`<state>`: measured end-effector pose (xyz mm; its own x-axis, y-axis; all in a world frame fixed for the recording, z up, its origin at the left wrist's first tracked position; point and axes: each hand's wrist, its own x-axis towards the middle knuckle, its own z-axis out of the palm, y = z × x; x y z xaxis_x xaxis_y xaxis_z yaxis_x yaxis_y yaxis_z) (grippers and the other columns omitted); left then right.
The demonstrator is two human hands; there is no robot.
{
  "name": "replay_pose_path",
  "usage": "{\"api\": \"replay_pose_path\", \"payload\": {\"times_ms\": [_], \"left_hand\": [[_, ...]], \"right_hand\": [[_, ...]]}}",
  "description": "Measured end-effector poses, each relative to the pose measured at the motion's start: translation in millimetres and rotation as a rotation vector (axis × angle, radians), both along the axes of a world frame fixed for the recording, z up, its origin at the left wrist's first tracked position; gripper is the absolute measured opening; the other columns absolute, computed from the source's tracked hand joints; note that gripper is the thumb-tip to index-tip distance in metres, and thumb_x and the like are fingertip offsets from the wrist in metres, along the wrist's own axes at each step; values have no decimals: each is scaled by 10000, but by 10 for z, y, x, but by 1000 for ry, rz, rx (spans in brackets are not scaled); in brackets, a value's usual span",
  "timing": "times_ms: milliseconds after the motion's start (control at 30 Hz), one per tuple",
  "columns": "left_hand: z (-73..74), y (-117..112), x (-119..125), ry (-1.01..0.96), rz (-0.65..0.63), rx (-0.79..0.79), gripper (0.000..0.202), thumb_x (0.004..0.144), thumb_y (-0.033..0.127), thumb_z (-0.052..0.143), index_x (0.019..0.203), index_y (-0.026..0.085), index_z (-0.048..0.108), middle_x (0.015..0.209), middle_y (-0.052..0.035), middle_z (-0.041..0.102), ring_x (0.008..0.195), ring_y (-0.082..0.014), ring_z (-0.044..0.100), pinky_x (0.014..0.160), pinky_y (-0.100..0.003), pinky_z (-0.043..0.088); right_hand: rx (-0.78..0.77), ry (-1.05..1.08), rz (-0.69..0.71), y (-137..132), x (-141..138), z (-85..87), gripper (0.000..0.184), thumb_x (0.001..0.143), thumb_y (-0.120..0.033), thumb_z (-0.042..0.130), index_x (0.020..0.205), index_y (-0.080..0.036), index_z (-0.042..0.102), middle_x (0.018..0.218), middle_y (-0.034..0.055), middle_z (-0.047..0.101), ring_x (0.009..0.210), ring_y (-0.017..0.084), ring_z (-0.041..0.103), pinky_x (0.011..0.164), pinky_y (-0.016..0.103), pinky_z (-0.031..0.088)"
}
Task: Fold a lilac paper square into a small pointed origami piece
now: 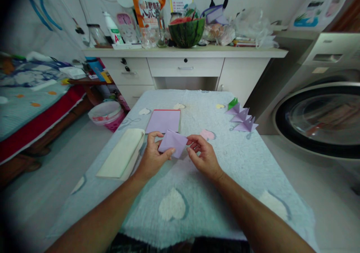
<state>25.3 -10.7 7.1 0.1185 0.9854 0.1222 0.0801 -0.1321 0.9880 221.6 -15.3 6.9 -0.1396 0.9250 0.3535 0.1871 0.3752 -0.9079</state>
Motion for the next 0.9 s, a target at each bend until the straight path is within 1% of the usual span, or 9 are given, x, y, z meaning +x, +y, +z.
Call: {"api": "replay_pose_path", "payload": {"times_ms": [167, 267, 367, 467, 533, 633, 767, 800, 900], "left_hand": [[1, 28, -14, 78, 29, 94, 391, 763, 265, 700, 1036, 219, 424, 890, 11, 640, 724, -115, 602, 641, -194, 444], [32, 38, -25, 126, 61, 103, 339, 750, 267, 702, 1014, 194, 501, 890, 6, 646, 686, -108, 578, 608, -185, 418], [74, 45, -45, 168, 95, 105, 247, 743, 280, 705, 925, 169, 580, 773, 28, 615, 612, -96, 527, 565, -180, 387], [90, 48, -52, 145, 90, 101, 212, 741, 293, 710, 862, 156, 602, 684, 46, 559, 568, -84, 478, 534, -175, 368], [77, 46, -37, 96, 63, 90, 208, 745, 295, 711, 835, 154, 588, 679, 43, 549, 582, -85, 491, 538, -171, 384], [38, 39, 10, -14, 24, 88, 274, 738, 266, 719, 930, 168, 551, 773, 30, 588, 595, -76, 523, 539, -159, 419], [-17, 34, 62, -130, 8, 126, 600, 730, 182, 712, 1241, 242, 404, 1025, -14, 622, 622, -66, 574, 542, -154, 468], [-31, 35, 65, -125, 9, 141, 618, 732, 172, 709, 1258, 250, 394, 1075, -28, 616, 651, -70, 588, 554, -155, 480], [-75, 44, 57, -71, 22, 174, 534, 742, 176, 705, 1209, 231, 451, 1149, -53, 596, 728, -86, 608, 585, -158, 500]], "right_hand": [[26, -12, -3, 5, 7, -14, 215, 868, -272, 602, 1075, -219, 578, 880, 27, 604, 720, 138, 567, 652, 279, 483], [32, -18, -15, 3, 13, -17, 189, 863, -276, 616, 1042, -215, 600, 825, 15, 609, 697, 132, 565, 641, 270, 478], [-14, 28, -5, 2, 12, -21, 180, 851, -292, 646, 1008, -213, 607, 827, 16, 620, 702, 130, 573, 646, 267, 483], [-86, 115, 12, 15, 4, -32, 186, 831, -311, 680, 965, -209, 601, 797, 6, 611, 664, 118, 567, 589, 247, 475], [-128, 158, 20, 29, -1, -42, 194, 821, -322, 693, 945, -206, 600, 769, -2, 605, 634, 112, 559, 544, 232, 465], [-173, 186, 31, 44, -3, -55, 186, 820, -329, 693, 909, -198, 596, 711, -12, 600, 606, 109, 556, 519, 223, 463], [-185, 191, 33, 45, -5, -54, 170, 820, -319, 688, 876, -190, 591, 670, -17, 603, 574, 99, 553, 515, 216, 456], [-185, 191, 31, 42, -6, -48, 169, 818, -318, 687, 873, -190, 591, 665, -18, 603, 568, 98, 552, 511, 215, 453], [-182, 185, 32, 33, -10, -26, 166, 815, -315, 688, 863, -190, 590, 651, -21, 597, 556, 98, 550, 508, 216, 451]]}}
